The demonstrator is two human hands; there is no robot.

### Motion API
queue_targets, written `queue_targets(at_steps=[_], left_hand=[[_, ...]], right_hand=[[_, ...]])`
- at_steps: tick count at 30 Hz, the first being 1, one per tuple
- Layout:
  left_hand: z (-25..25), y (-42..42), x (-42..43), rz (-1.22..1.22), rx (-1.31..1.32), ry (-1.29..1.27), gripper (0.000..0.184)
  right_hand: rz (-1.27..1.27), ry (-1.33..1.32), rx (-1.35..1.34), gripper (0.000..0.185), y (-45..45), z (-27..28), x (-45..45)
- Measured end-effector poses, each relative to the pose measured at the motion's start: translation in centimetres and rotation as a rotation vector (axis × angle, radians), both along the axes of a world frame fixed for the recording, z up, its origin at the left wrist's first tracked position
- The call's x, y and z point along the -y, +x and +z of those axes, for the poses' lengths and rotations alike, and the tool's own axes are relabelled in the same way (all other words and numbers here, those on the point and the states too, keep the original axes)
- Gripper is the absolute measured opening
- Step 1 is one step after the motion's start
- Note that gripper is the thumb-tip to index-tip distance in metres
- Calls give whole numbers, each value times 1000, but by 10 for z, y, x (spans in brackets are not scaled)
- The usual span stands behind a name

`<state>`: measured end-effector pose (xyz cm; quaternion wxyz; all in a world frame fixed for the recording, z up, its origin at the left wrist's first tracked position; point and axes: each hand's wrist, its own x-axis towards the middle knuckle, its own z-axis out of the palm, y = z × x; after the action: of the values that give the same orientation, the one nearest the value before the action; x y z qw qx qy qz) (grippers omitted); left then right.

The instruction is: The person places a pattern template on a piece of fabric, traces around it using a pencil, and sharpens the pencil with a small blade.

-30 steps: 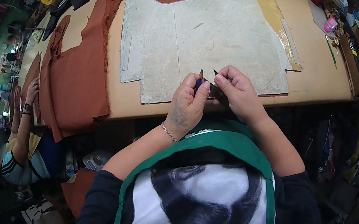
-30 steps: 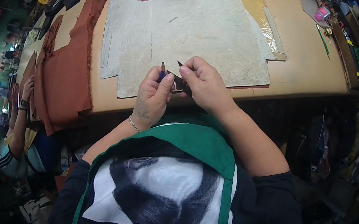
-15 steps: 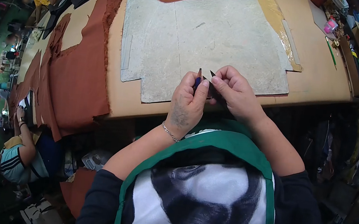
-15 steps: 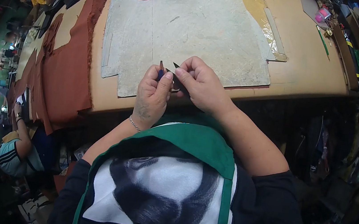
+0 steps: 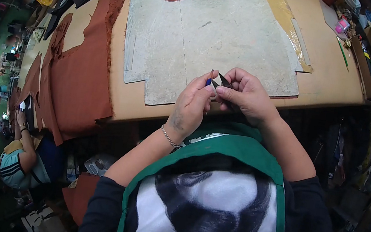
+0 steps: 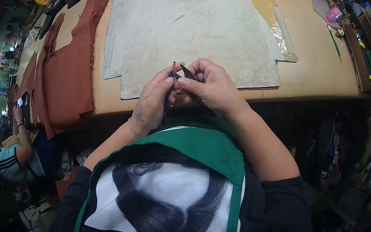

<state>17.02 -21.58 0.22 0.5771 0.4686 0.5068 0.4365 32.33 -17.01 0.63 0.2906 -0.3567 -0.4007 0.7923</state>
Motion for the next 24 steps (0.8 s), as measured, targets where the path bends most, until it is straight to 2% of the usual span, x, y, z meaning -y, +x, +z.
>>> queue_targets(at_steps=[2, 6, 10, 13, 19, 24], left_hand=[[-1, 2, 1, -8, -114, 54, 34], [-7, 1, 0, -31, -164, 98, 31], [-1, 5, 0, -26, -114, 75, 28], [-2, 5, -1, -21, -69, 60, 27], [-10, 2, -1, -7, -87, 29, 30], [-8, 4, -2, -42, -75, 69, 28]], right_hand=[[-18, 4, 1, 15, -2, -2, 0], [-20, 38, 11, 18, -1, -8, -1], [43, 52, 61, 14, 2, -6, -3], [-8, 85, 58, 17, 0, -8, -1], [-48, 145, 28, 16, -1, -8, -1], [20, 101, 48, 15, 2, -10, -4]])
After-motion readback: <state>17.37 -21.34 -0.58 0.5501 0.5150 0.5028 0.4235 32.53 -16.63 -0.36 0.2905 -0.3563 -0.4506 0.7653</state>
